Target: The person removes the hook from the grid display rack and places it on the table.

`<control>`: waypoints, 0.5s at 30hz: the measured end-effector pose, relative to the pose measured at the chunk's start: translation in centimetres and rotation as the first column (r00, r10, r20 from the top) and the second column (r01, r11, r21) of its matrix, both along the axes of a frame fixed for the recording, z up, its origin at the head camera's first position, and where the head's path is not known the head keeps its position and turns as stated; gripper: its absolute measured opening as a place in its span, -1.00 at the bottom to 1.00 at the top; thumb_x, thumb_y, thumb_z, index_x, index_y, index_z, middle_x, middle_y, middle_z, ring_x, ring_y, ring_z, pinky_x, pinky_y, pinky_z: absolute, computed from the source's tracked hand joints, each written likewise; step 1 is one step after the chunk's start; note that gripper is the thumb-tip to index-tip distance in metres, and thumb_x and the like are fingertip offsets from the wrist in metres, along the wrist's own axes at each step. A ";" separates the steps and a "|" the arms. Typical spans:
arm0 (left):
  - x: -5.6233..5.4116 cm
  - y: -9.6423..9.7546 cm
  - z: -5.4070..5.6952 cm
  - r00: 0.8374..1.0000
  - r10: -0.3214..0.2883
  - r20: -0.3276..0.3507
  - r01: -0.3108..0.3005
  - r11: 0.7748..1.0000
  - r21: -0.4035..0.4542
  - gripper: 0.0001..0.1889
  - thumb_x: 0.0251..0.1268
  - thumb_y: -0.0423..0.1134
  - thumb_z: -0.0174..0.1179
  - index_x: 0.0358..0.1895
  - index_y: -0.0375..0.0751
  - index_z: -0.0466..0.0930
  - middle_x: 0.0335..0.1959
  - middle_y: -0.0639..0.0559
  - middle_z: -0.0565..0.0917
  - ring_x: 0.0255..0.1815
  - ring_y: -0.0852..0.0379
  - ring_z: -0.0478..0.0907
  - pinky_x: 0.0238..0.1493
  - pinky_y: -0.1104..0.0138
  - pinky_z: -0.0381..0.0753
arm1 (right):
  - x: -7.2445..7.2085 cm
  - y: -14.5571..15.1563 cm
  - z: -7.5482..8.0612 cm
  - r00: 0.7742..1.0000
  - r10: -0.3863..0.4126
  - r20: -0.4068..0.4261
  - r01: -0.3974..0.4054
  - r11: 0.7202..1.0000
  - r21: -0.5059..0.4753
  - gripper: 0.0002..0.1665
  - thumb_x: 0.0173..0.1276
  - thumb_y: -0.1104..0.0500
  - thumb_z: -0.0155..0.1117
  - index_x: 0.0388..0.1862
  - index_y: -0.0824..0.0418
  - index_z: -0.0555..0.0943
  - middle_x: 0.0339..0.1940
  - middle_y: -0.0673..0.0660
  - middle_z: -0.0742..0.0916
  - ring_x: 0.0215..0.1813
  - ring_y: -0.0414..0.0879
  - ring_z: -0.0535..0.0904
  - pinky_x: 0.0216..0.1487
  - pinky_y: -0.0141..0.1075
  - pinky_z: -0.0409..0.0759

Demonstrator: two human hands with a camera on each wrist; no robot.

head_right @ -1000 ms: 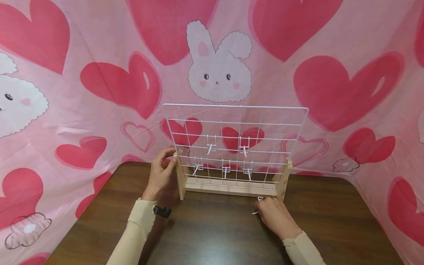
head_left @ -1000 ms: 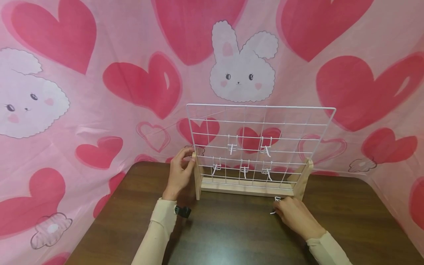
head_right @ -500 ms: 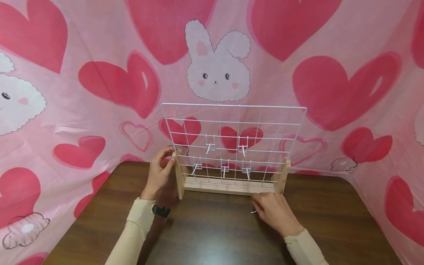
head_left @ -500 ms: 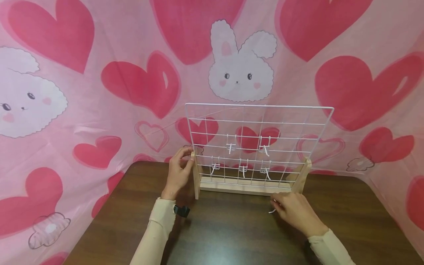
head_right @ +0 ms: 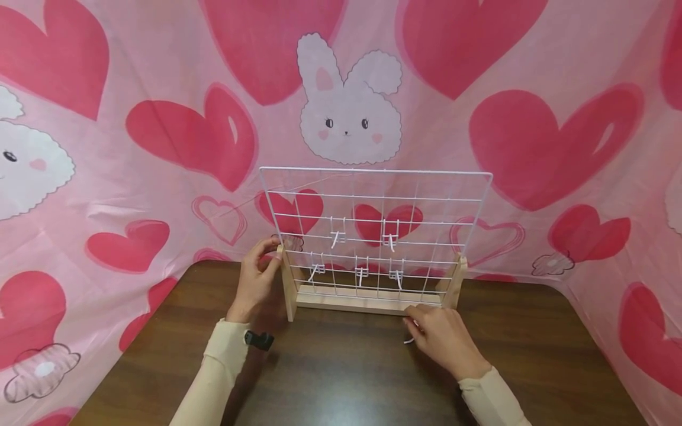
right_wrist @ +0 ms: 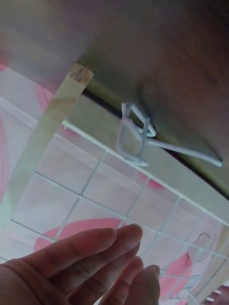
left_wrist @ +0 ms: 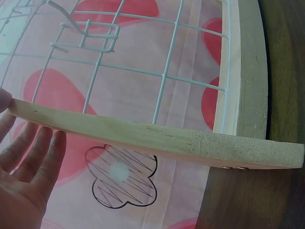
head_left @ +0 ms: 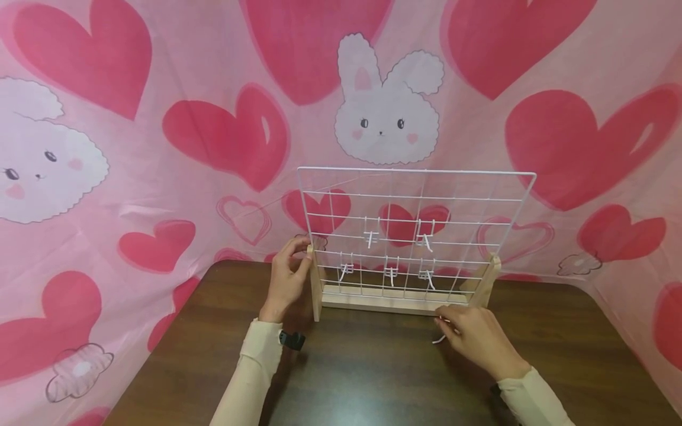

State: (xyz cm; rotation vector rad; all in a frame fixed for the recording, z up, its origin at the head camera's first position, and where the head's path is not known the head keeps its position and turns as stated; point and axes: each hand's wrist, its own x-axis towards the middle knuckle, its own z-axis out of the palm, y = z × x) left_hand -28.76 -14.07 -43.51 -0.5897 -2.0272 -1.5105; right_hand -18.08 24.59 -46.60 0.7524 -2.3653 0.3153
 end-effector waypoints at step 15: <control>1.0 0.7 1.2 1.000 0.011 0.018 -0.011 1.000 0.014 -0.70 0.31 -0.63 0.19 0.09 -0.54 0.62 0.01 -0.46 0.68 0.04 -0.13 0.66 0.00 0.67 0.57 | 0.0 -0.1 0.7 0.990 0.072 -0.122 -0.077 0.996 -0.034 -0.89 0.29 0.15 0.40 -0.24 0.12 0.77 -0.45 -0.06 0.81 -0.55 -0.37 0.56 -0.57 -0.31 0.55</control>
